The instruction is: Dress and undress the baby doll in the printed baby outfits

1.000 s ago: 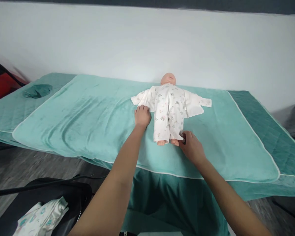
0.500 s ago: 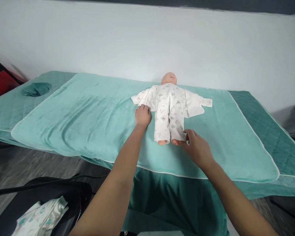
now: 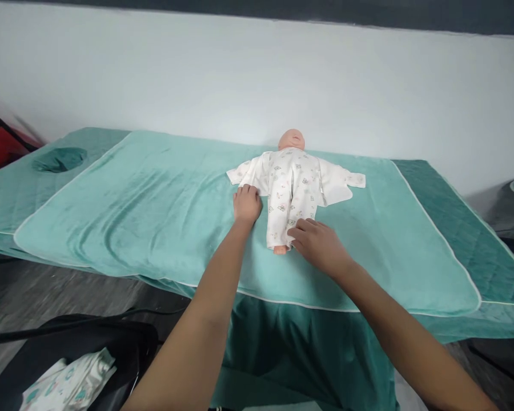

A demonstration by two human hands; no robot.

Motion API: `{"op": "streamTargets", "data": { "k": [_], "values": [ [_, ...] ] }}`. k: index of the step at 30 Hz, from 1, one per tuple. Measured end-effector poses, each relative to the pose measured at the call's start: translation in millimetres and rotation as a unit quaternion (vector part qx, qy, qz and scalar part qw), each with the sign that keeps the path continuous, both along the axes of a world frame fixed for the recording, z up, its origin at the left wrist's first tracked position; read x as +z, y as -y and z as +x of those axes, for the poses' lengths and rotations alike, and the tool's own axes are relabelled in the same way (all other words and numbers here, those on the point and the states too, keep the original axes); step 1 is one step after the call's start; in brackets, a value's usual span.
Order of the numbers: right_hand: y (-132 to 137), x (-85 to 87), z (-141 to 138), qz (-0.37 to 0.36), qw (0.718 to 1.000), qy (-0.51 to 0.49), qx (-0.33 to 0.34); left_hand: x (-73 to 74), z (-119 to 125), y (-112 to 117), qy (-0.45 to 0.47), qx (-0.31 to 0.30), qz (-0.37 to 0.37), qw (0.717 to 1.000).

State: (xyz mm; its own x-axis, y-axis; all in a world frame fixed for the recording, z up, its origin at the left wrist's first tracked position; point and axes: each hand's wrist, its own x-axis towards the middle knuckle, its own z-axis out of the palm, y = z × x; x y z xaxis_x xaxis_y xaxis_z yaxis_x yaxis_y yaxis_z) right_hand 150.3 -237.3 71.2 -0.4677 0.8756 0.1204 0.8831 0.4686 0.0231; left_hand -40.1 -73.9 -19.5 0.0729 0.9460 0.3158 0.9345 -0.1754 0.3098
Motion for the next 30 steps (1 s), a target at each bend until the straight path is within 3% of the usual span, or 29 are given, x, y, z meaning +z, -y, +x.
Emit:
{"op": "streamTargets", "data": {
  "k": [5, 12, 14, 17, 21, 26, 30],
  "values": [
    [15, 3.1, 2, 0.006, 0.995, -0.1, 0.008, -1.3, 0, -1, 0.004, -0.001, 0.007, 1.0],
    [32, -13.3, 20, 0.02, 0.994, -0.108, 0.0, 0.1, 0, 0, -0.008, 0.004, -0.003, 1.0],
    [36, -18.8, 24, 0.03, 0.991, -0.124, -0.028, 0.6, 0, 0, -0.006, 0.004, -0.002, 1.0],
    [38, -28.5, 27, 0.029, 0.979, -0.158, -0.122, 1.0, 0, 0, -0.005, 0.003, 0.0, 1.0],
    [32, -44.1, 28, -0.054, 0.952, -0.195, -0.23, 1.4, 0, 1, -0.001, 0.0, -0.005, 1.0],
    [25, -57.0, 28, -0.094, 0.937, -0.189, -0.28, 1.6, -1, 1, 0.007, 0.0, -0.007, 1.0],
    [34, -53.7, 24, -0.079, 0.95, -0.167, -0.253, 1.4, -1, 1, 0.005, -0.001, -0.004, 1.0]
  ]
}}
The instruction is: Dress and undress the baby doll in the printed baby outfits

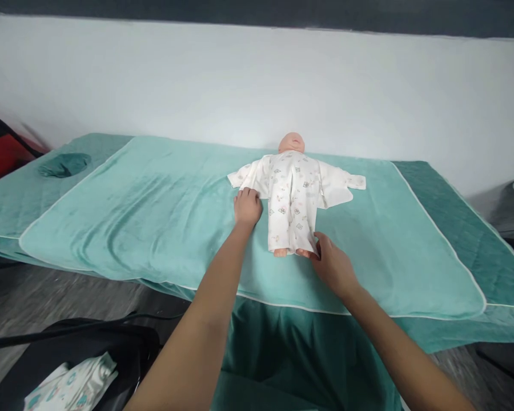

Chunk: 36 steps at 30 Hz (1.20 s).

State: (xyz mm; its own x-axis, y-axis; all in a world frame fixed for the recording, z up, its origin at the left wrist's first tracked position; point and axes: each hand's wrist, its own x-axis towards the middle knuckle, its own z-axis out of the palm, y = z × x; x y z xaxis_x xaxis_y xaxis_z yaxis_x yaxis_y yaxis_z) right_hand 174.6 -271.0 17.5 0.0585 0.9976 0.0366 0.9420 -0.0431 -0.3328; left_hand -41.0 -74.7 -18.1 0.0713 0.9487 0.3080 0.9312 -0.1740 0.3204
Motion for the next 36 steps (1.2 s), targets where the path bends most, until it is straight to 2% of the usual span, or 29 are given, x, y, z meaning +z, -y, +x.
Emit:
{"op": "streamTargets", "data": {
  "k": [5, 10, 13, 17, 21, 26, 29, 32, 36],
  "values": [
    [18, 14.2, -3, 0.067, 0.993, 0.074, 0.063, 0.2, 0, 0, 0.003, 0.001, 0.008, 1.0],
    [23, 30.0, -5, 0.131, 0.98, 0.114, 0.094, 1.3, 0, 1, 0.002, 0.004, -0.008, 1.0],
    [21, 41.0, -12, 0.159, 0.977, 0.086, 0.117, 1.6, 0, 1, -0.001, 0.005, -0.01, 1.0],
    [8, 49.0, -23, 0.186, 0.965, 0.03, 0.18, 0.7, 0, 0, -0.001, 0.005, -0.007, 1.0],
    [-35, 45.6, -24, 0.18, 0.966, -0.046, 0.181, 0.0, 0, 0, 0.004, 0.002, -0.005, 1.0],
    [-125, 41.6, -17, 0.226, 0.964, -0.111, 0.087, 0.3, 0, 0, -0.004, 0.004, -0.003, 1.0],
    [-167, 43.2, -21, 0.214, 0.966, -0.144, 0.005, 0.0, -1, -1, -0.005, 0.004, -0.002, 1.0],
    [-188, 44.7, -31, 0.194, 0.967, -0.157, -0.047, -0.7, -1, -1, 0.0, 0.004, 0.001, 1.0],
    [-196, 42.4, -45, 0.197, 0.964, -0.159, -0.087, -0.9, -1, -1, 0.002, 0.008, 0.005, 1.0]
  ]
}}
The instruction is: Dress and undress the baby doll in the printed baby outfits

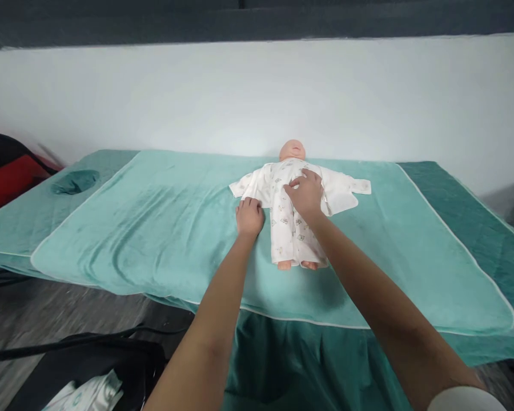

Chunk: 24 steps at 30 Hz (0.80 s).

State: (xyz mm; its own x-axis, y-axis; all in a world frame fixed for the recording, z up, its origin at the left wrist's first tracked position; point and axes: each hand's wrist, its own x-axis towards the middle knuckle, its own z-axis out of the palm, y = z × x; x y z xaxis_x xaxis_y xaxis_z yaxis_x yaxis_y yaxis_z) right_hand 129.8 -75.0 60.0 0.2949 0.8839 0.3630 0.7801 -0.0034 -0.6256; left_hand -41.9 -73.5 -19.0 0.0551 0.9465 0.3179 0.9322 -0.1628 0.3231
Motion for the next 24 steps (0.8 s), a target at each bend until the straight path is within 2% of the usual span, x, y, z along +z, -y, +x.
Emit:
{"op": "streamTargets", "data": {
  "k": [8, 13, 18, 24],
  "values": [
    [4, -7.2, 11, 0.042, 0.999, -0.034, -0.005, -2.3, -1, -2, 0.024, -0.001, 0.003, 1.0],
    [7, -17.4, 21, 0.089, 0.995, -0.038, 0.017, -3.5, -2, -2, 0.037, -0.004, 0.007, 0.999],
    [8, -22.3, 21, 0.086, 0.996, 0.028, 0.026, -3.4, -1, -2, 0.042, -0.002, 0.01, 0.999],
    [-1, -10.3, 17, 0.065, 0.987, 0.143, 0.01, -5.7, -2, -4, 0.033, -0.004, 0.018, 0.999]
  ]
}}
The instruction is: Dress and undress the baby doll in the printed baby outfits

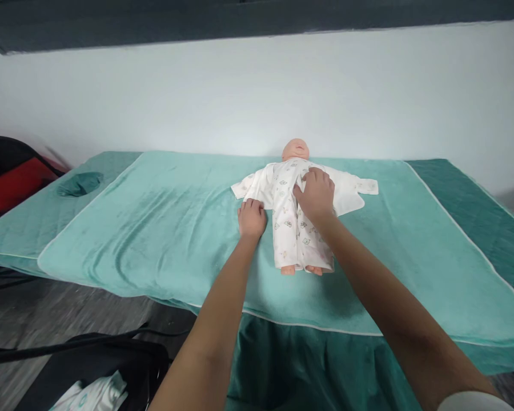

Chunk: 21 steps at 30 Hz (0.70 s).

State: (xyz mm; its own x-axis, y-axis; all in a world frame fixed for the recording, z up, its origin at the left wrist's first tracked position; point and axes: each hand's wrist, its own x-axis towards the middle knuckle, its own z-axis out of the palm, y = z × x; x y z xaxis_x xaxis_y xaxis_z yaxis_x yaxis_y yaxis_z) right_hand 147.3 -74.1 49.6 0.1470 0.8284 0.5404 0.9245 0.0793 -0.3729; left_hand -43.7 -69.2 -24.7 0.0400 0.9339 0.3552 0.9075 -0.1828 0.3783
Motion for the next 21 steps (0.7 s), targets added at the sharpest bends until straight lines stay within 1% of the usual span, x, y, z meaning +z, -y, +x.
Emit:
{"op": "streamTargets", "data": {
  "k": [4, 7, 8, 9, 11, 13, 14, 15, 17, 19, 21],
  "values": [
    [-3, 4.9, 4, -0.003, 0.999, 0.044, 0.002, -1.5, -1, 0, -0.006, 0.0, 0.0, 1.0],
    [-2, 5.7, 11, -0.012, 1.0, 0.0, 0.001, -0.5, 1, 2, -0.037, -0.001, 0.003, 0.999],
    [-3, 5.5, 14, -0.014, 0.999, -0.029, 0.007, 0.4, 1, 3, -0.061, -0.014, 0.013, 0.998],
    [-3, 4.8, 19, -0.009, 0.998, -0.06, 0.016, 1.5, 2, 3, -0.091, -0.04, 0.027, 0.995],
    [-6, 0.7, 31, 0.028, 0.993, -0.112, 0.036, 3.5, 4, 3, -0.151, -0.118, 0.057, 0.98],
    [-7, -8.9, 49, 0.079, 0.987, -0.132, 0.049, 4.2, 6, 1, -0.186, -0.188, 0.071, 0.962],
    [-6, -16.2, 59, 0.095, 0.986, -0.128, 0.047, 3.9, 6, -1, -0.194, -0.209, 0.072, 0.956],
    [-4, -24.9, 69, 0.096, 0.988, -0.115, 0.045, 3.2, 6, -3, -0.198, -0.221, 0.072, 0.952],
    [3, -44.6, 86, 0.055, 0.995, -0.066, 0.044, 1.3, 6, -9, -0.199, -0.242, 0.073, 0.947],
    [13, -62.4, 97, 0.0, 0.997, -0.007, 0.074, 0.1, 5, -15, -0.198, -0.272, 0.071, 0.939],
    [23, -73.3, 101, -0.039, 0.992, 0.045, 0.115, 0.9, 5, -21, -0.201, -0.305, 0.057, 0.929]
  ]
}}
